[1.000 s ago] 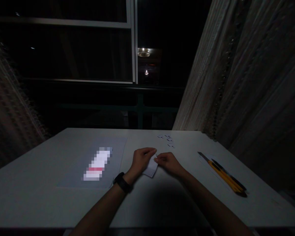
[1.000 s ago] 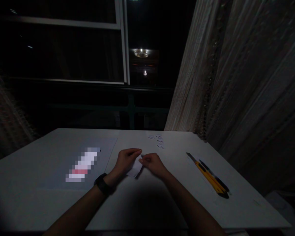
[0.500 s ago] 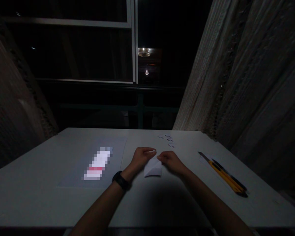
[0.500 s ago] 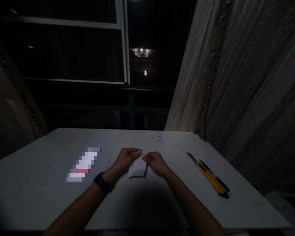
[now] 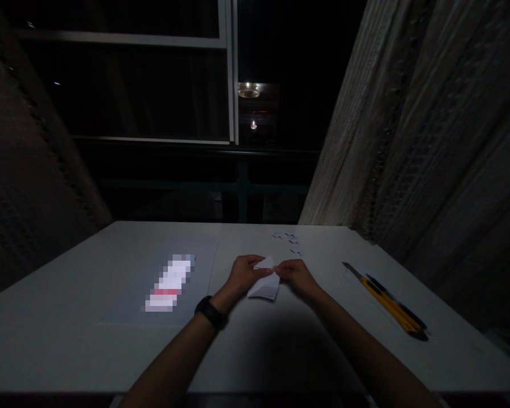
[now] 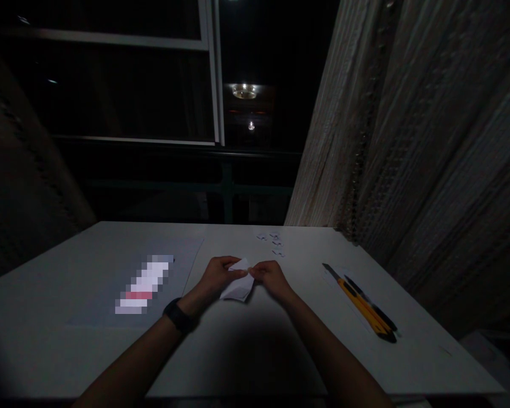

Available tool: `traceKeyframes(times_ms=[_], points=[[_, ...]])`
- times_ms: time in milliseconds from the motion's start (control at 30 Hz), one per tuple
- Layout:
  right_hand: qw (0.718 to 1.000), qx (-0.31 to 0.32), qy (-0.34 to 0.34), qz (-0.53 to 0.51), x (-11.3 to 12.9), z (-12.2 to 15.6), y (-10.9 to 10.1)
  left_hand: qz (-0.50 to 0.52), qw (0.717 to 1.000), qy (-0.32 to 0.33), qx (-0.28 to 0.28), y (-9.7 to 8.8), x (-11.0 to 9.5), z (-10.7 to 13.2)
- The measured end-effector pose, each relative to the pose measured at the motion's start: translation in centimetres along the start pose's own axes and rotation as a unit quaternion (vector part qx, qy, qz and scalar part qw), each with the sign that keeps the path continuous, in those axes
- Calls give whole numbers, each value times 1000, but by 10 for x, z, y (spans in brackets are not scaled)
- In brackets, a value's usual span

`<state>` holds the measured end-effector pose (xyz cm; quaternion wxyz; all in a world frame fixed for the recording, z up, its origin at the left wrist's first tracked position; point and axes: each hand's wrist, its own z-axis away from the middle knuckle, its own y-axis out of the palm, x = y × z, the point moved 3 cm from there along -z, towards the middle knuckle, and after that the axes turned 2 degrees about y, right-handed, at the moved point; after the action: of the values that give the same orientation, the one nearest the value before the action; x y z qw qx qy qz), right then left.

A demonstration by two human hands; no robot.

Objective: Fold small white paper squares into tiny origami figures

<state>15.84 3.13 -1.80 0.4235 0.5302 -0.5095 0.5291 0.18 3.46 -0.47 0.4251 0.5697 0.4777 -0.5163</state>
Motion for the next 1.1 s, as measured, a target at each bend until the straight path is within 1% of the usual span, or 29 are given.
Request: traceKeyframes(times_ms=[133, 333, 433, 500, 633, 733, 833, 900, 967, 1100], points=[[999, 3, -33, 39, 4, 2, 0, 23, 1000, -20, -6, 0, -2, 2], [990, -28, -72, 114, 11, 4, -1, 81, 996, -48, 9, -1, 0, 3], [988, -30, -81, 124, 12, 4, -1, 88, 995, -52, -2, -2, 2, 1], [990, -22, -84, 111, 12, 4, 0, 67, 997, -39, -3, -2, 1, 1], [993, -18, -103, 55, 15, 6, 3, -6, 999, -2, 43, 2, -3, 0], [988, -23, -135, 74, 19, 8, 5, -51, 996, 27, 64, 4, -4, 0], [984, -16, -135, 112, 20, 8, 6, -69, 994, 38, 73, 5, 0, 0], [985, -29, -123, 120, 20, 8, 5, -65, 994, 45, 77, 6, 2, -1], [985, -56, -114, 115, 19, 7, 2, -60, 994, 51, 77, 6, 3, -1], [985, -100, -112, 88, 15, 4, -2, -66, 995, 56, 54, 6, 1, -2]])
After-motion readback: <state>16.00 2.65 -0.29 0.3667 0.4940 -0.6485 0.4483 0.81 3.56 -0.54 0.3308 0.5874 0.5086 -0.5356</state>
